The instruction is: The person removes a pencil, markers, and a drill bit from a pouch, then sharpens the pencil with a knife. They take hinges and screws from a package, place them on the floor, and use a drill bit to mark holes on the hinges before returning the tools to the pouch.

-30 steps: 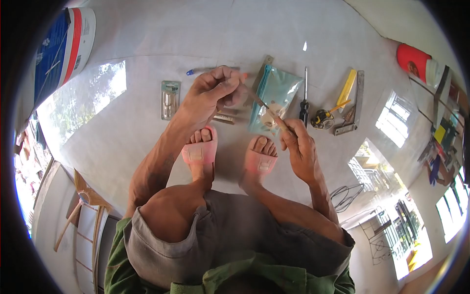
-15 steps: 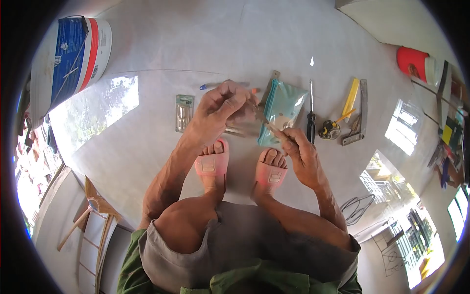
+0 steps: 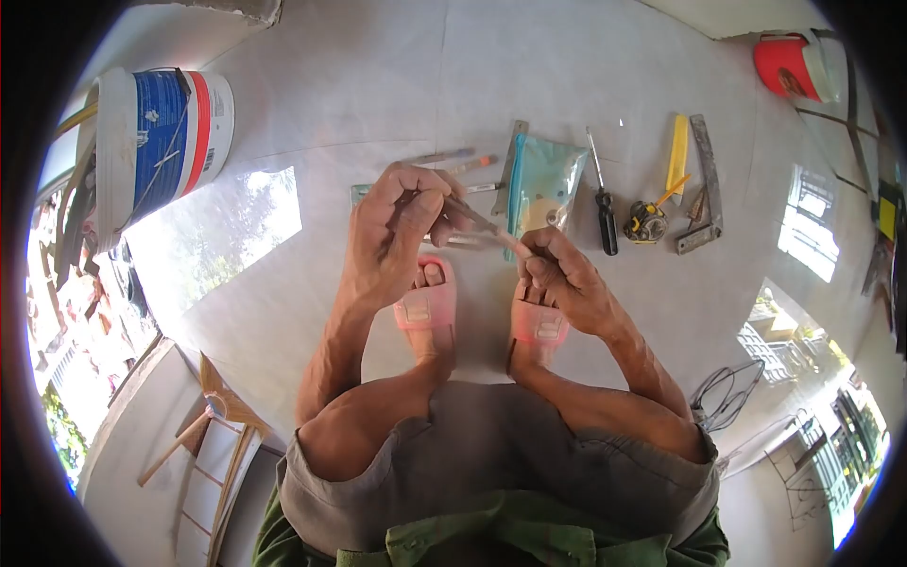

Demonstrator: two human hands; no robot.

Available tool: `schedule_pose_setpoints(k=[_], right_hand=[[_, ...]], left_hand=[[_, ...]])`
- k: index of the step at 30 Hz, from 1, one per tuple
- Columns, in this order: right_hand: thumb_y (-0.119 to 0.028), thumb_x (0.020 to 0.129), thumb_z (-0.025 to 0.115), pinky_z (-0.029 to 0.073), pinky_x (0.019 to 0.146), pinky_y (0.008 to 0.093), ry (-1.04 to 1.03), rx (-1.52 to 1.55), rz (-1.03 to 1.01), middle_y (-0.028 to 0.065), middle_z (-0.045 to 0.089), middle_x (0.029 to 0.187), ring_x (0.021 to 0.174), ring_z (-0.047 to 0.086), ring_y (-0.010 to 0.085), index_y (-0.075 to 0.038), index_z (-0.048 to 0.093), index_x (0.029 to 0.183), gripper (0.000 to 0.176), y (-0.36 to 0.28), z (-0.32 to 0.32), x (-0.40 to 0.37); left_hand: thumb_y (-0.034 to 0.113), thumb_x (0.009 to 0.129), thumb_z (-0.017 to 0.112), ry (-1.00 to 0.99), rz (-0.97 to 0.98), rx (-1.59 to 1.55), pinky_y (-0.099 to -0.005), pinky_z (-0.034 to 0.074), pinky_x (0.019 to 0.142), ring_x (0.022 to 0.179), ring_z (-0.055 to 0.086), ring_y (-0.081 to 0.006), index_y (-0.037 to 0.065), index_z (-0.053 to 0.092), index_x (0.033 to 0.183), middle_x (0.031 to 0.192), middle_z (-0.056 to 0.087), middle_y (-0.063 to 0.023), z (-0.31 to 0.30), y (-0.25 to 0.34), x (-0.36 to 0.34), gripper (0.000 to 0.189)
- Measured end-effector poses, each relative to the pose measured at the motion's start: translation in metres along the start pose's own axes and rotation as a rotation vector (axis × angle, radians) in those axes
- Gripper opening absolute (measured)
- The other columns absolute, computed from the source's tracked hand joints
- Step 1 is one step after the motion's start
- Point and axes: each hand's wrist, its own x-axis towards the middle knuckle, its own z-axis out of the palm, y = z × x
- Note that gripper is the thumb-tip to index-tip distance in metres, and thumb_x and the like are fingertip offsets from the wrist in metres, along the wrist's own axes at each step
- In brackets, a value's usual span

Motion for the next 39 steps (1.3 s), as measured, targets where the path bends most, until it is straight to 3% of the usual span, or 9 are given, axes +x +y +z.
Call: schedule_pose_setpoints(k=[4, 17, 20, 23, 28, 32, 34, 37, 39], right_hand=[[-0.018, 0.105, 0.045, 0.043, 0.071, 0.0257, -0.002, 0.008, 0.116, 0.0024, 0.054, 0.091, 0.082, 0.051, 0.0095, -0.006, 0.052, 0.127, 0.026, -0.009, -0.001, -0.005], [-0.013, 0.101, 0.054, 0.046, 0.077, 0.0323, 0.023, -0.081, -0.066, 0.0064, 0.058, 0.090, 0.083, 0.054, 0.0167, -0.001, 0.057, 0.129, 0.031, -0.015, 0.004, -0.004], [-0.016, 0.100, 0.057, 0.047, 0.077, 0.0319, 0.058, -0.072, -0.093, 0.0087, 0.063, 0.094, 0.083, 0.056, 0.0180, 0.000, 0.059, 0.128, 0.032, -0.021, 0.006, -0.002], [-0.018, 0.100, 0.060, 0.049, 0.076, 0.0323, 0.107, -0.127, -0.167, 0.0120, 0.067, 0.098, 0.083, 0.060, 0.0187, 0.001, 0.060, 0.127, 0.033, -0.021, 0.004, 0.006], [-0.018, 0.099, 0.061, 0.051, 0.072, 0.0332, 0.165, -0.129, -0.239, 0.0153, 0.070, 0.091, 0.077, 0.066, 0.0207, 0.000, 0.064, 0.120, 0.028, -0.014, 0.011, 0.020], [-0.017, 0.098, 0.062, 0.051, 0.071, 0.0315, 0.164, -0.083, -0.376, 0.0148, 0.070, 0.089, 0.078, 0.066, 0.0195, -0.001, 0.067, 0.114, 0.023, -0.021, 0.002, 0.030], [-0.016, 0.098, 0.063, 0.051, 0.071, 0.0311, 0.152, -0.148, -0.263, 0.0147, 0.070, 0.089, 0.078, 0.066, 0.0190, -0.001, 0.067, 0.113, 0.022, -0.030, -0.002, 0.026], [-0.015, 0.097, 0.064, 0.051, 0.071, 0.0319, 0.193, -0.297, -0.371, 0.0146, 0.069, 0.087, 0.077, 0.065, 0.0198, -0.001, 0.067, 0.112, 0.022, -0.017, -0.003, 0.029], [-0.012, 0.096, 0.064, 0.051, 0.069, 0.0316, 0.209, -0.324, -0.373, 0.0138, 0.069, 0.087, 0.075, 0.064, 0.0185, 0.000, 0.067, 0.113, 0.021, -0.012, 0.002, 0.034]], left_hand=[[0.008, 0.105, 0.045, -0.025, 0.067, 0.164, -0.0240, 0.048, 0.064, 0.074, 0.058, -0.0108, -0.002, 0.052, 0.108, 0.106, 0.063, -0.0162, 0.010, 0.011, -0.007, 0.012], [0.005, 0.103, 0.052, -0.235, 0.147, 0.525, -0.0278, 0.052, 0.068, 0.074, 0.063, -0.0154, 0.002, 0.056, 0.106, 0.105, 0.066, -0.0102, 0.017, 0.021, -0.001, 0.007], [0.001, 0.100, 0.054, -0.292, 0.124, 0.499, -0.0278, 0.053, 0.063, 0.078, 0.068, -0.0165, 0.002, 0.056, 0.109, 0.095, 0.067, -0.0096, 0.021, 0.005, -0.004, 0.010], [0.001, 0.097, 0.060, 0.063, -0.145, 0.116, -0.0263, 0.053, 0.063, 0.077, 0.066, -0.0138, 0.000, 0.057, 0.108, 0.094, 0.068, -0.0104, 0.035, 0.007, -0.010, 0.012], [0.001, 0.094, 0.065, 0.029, 0.119, 0.614, -0.0289, 0.055, 0.067, 0.080, 0.070, -0.0194, 0.000, 0.064, 0.102, 0.098, 0.070, -0.0126, 0.028, -0.005, -0.009, 0.009], [0.001, 0.093, 0.065, -0.075, 0.144, 0.574, -0.0308, 0.055, 0.068, 0.079, 0.070, -0.0223, 0.001, 0.066, 0.104, 0.093, 0.071, -0.0118, 0.030, 0.000, -0.004, 0.011], [0.002, 0.094, 0.064, -0.093, 0.138, 0.533, -0.0301, 0.055, 0.069, 0.080, 0.070, -0.0195, 0.001, 0.067, 0.106, 0.091, 0.071, -0.0113, 0.024, -0.003, -0.002, 0.012], [0.004, 0.096, 0.063, -0.080, -0.270, 0.305, -0.0272, 0.054, 0.067, 0.084, 0.069, -0.0142, 0.000, 0.068, 0.110, 0.094, 0.072, -0.0092, 0.016, -0.008, -0.001, 0.016], [0.012, 0.096, 0.066, 0.031, -0.222, 0.108, -0.0249, 0.050, 0.062, 0.077, 0.067, -0.0140, -0.003, 0.067, 0.112, 0.094, 0.071, -0.0101, 0.011, -0.038, -0.005, 0.021]])
